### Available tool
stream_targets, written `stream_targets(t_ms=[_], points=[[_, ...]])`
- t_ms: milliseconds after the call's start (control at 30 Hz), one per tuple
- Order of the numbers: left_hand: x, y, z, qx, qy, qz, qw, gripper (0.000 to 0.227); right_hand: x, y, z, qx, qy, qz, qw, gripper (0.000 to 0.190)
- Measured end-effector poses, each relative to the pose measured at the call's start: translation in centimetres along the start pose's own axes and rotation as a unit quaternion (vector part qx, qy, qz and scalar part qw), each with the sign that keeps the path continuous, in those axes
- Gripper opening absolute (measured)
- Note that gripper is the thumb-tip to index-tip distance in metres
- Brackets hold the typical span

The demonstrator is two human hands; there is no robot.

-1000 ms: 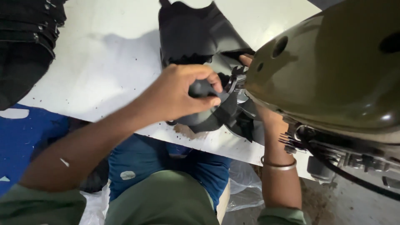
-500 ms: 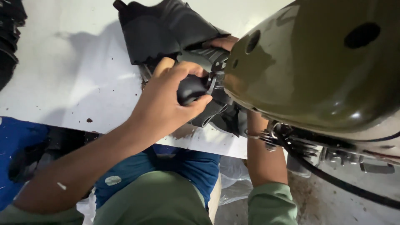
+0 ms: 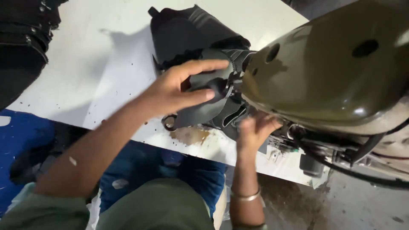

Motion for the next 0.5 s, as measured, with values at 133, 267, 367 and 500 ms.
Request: stream_targets(t_ms=[133,267,367,500], points=[[-1.2,-0.8,0.6,-0.115,0.071,-0.005,0.991,0.065,-6.0,1.9,3.7,-0.061,0.067,-0.097,0.991,0.064],[-0.7,-0.6,0.5,-0.093,0.026,0.049,0.994,0.062,-3.5,5.9,1.9,-0.112,0.220,-0.004,0.969,0.044],[-0.6,-0.5,0.5,-0.071,0.015,0.054,0.996,0.060,-1.6,7.6,0.7,-0.084,0.204,0.072,0.973,0.033],[-0.9,-0.5,0.5,-0.021,0.011,0.058,0.998,0.059,-0.4,7.9,-0.4,-0.006,0.107,0.141,0.984,0.030]])
Point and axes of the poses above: each hand's wrist, its own y-axis away from the middle knuckle, its own z-axis out of the palm, x = y × z, the point moved 9 cm from there along -y, towards the middle knuckle, and after that the axes turned 12 degrees about -z, right-handed, at the moved point
